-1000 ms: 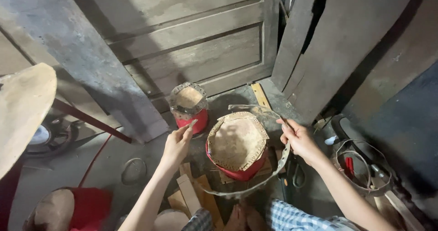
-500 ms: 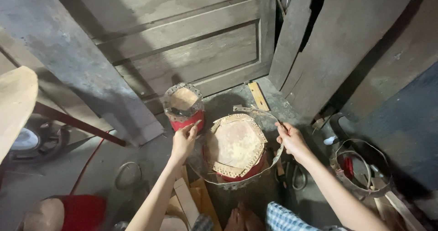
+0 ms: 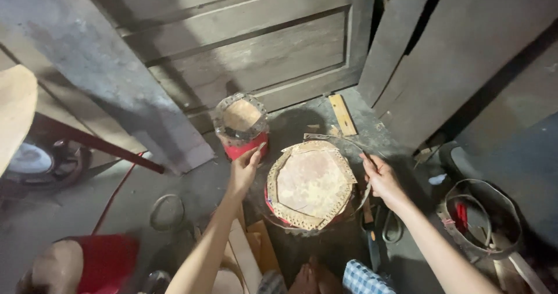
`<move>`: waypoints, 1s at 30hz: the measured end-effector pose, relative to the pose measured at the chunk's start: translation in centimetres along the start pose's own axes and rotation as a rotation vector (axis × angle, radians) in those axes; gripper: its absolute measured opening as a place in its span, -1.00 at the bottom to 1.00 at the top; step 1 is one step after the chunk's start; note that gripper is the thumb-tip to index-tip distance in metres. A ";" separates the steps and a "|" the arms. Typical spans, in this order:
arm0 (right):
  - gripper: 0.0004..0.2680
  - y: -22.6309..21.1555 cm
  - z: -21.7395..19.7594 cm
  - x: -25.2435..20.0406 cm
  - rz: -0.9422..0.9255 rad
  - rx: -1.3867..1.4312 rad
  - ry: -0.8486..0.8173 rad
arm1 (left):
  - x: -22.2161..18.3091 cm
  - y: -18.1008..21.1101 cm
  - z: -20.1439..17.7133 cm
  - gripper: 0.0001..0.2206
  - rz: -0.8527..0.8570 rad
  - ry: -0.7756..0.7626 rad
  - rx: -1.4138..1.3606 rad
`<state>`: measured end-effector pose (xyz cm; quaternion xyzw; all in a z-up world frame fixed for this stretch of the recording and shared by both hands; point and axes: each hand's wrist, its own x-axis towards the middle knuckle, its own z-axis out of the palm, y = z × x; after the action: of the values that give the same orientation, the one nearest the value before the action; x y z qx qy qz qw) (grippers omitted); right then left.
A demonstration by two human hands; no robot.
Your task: Assembling a drum head by stretching a skin over a frame and securing it with a metal hoop and wire.
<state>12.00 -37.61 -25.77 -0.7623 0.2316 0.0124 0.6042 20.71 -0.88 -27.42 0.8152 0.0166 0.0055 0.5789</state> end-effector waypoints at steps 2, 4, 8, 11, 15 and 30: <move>-0.78 -0.2 0.2 0.1 -0.003 0.002 -0.002 | 0.0 0.3 0.0 -0.59 0.003 0.003 -0.006; -0.78 -0.3 0.3 0.2 0.012 -0.003 -0.002 | 0.0 1.3 0.1 -0.59 -0.032 0.002 -0.029; -0.79 0.9 0.8 1.3 -0.001 -0.029 -0.020 | 3.0 -2.9 1.6 -0.60 -0.058 -0.042 -0.073; -0.80 2.3 1.1 2.3 0.014 -0.014 -0.009 | 3.8 -4.1 2.1 -0.60 -0.078 -0.044 -0.095; -0.81 2.7 1.0 2.7 0.012 -0.042 -0.006 | 3.2 -3.1 1.7 -0.62 -0.084 -0.054 -0.084; -0.79 -1.3 1.0 -0.3 0.082 0.142 -0.089 | 4.7 -3.3 2.6 -0.66 -0.039 -0.093 -0.099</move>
<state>12.50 -36.40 -24.72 -0.7061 0.2358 0.0543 0.6655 25.38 -2.10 -31.47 0.7843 0.0054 -0.0432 0.6188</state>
